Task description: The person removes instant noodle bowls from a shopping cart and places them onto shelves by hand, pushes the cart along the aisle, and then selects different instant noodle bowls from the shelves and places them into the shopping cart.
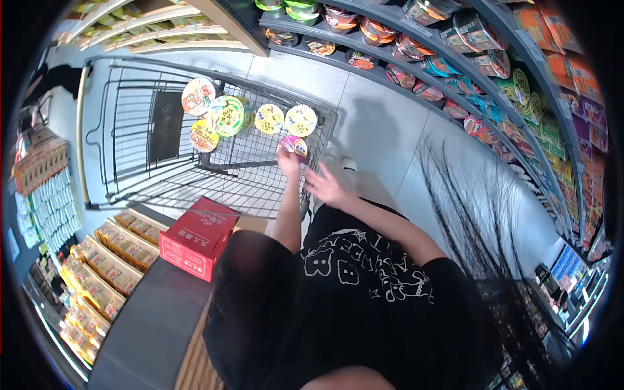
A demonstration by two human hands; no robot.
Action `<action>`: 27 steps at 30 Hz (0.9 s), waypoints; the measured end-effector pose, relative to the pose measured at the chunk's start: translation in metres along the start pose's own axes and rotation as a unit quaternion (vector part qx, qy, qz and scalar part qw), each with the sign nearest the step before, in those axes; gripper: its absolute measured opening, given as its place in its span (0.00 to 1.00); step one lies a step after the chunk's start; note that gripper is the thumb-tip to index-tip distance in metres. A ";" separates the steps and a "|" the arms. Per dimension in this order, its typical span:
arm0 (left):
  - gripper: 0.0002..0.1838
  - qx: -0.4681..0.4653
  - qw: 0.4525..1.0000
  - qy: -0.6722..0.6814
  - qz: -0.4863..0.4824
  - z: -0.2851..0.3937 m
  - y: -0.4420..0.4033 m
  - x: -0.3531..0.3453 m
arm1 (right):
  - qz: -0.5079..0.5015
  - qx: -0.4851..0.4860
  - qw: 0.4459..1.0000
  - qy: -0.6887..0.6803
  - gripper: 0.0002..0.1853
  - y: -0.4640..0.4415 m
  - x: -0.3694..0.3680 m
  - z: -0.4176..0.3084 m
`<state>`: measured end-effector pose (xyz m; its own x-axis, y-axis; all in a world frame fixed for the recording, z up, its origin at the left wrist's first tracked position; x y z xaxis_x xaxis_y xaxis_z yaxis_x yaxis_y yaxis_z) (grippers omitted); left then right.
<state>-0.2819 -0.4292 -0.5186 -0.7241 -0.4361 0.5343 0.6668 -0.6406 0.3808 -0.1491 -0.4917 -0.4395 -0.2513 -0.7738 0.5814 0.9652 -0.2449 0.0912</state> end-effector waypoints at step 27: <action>0.25 -0.349 0.872 -0.305 -0.159 0.088 0.197 0.071 | -0.348 -0.276 0.703 -0.555 0.27 0.098 -0.044 0.085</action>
<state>-0.1863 -0.5306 -0.3388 -0.4830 0.1145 0.8681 0.0254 -0.9892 0.1446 -0.0376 -0.4317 -0.3871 -0.1430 0.5034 0.8522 0.3835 -0.7656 0.5166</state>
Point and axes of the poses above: each hand's wrist, its own y-axis away from the middle knuckle, its own x-axis out of the back of the hand, z = x × y, the point moved 8 cm from there along -y, towards the middle knuckle, and after that the axes turned 1 degree about -x, right-handed, at the moved point
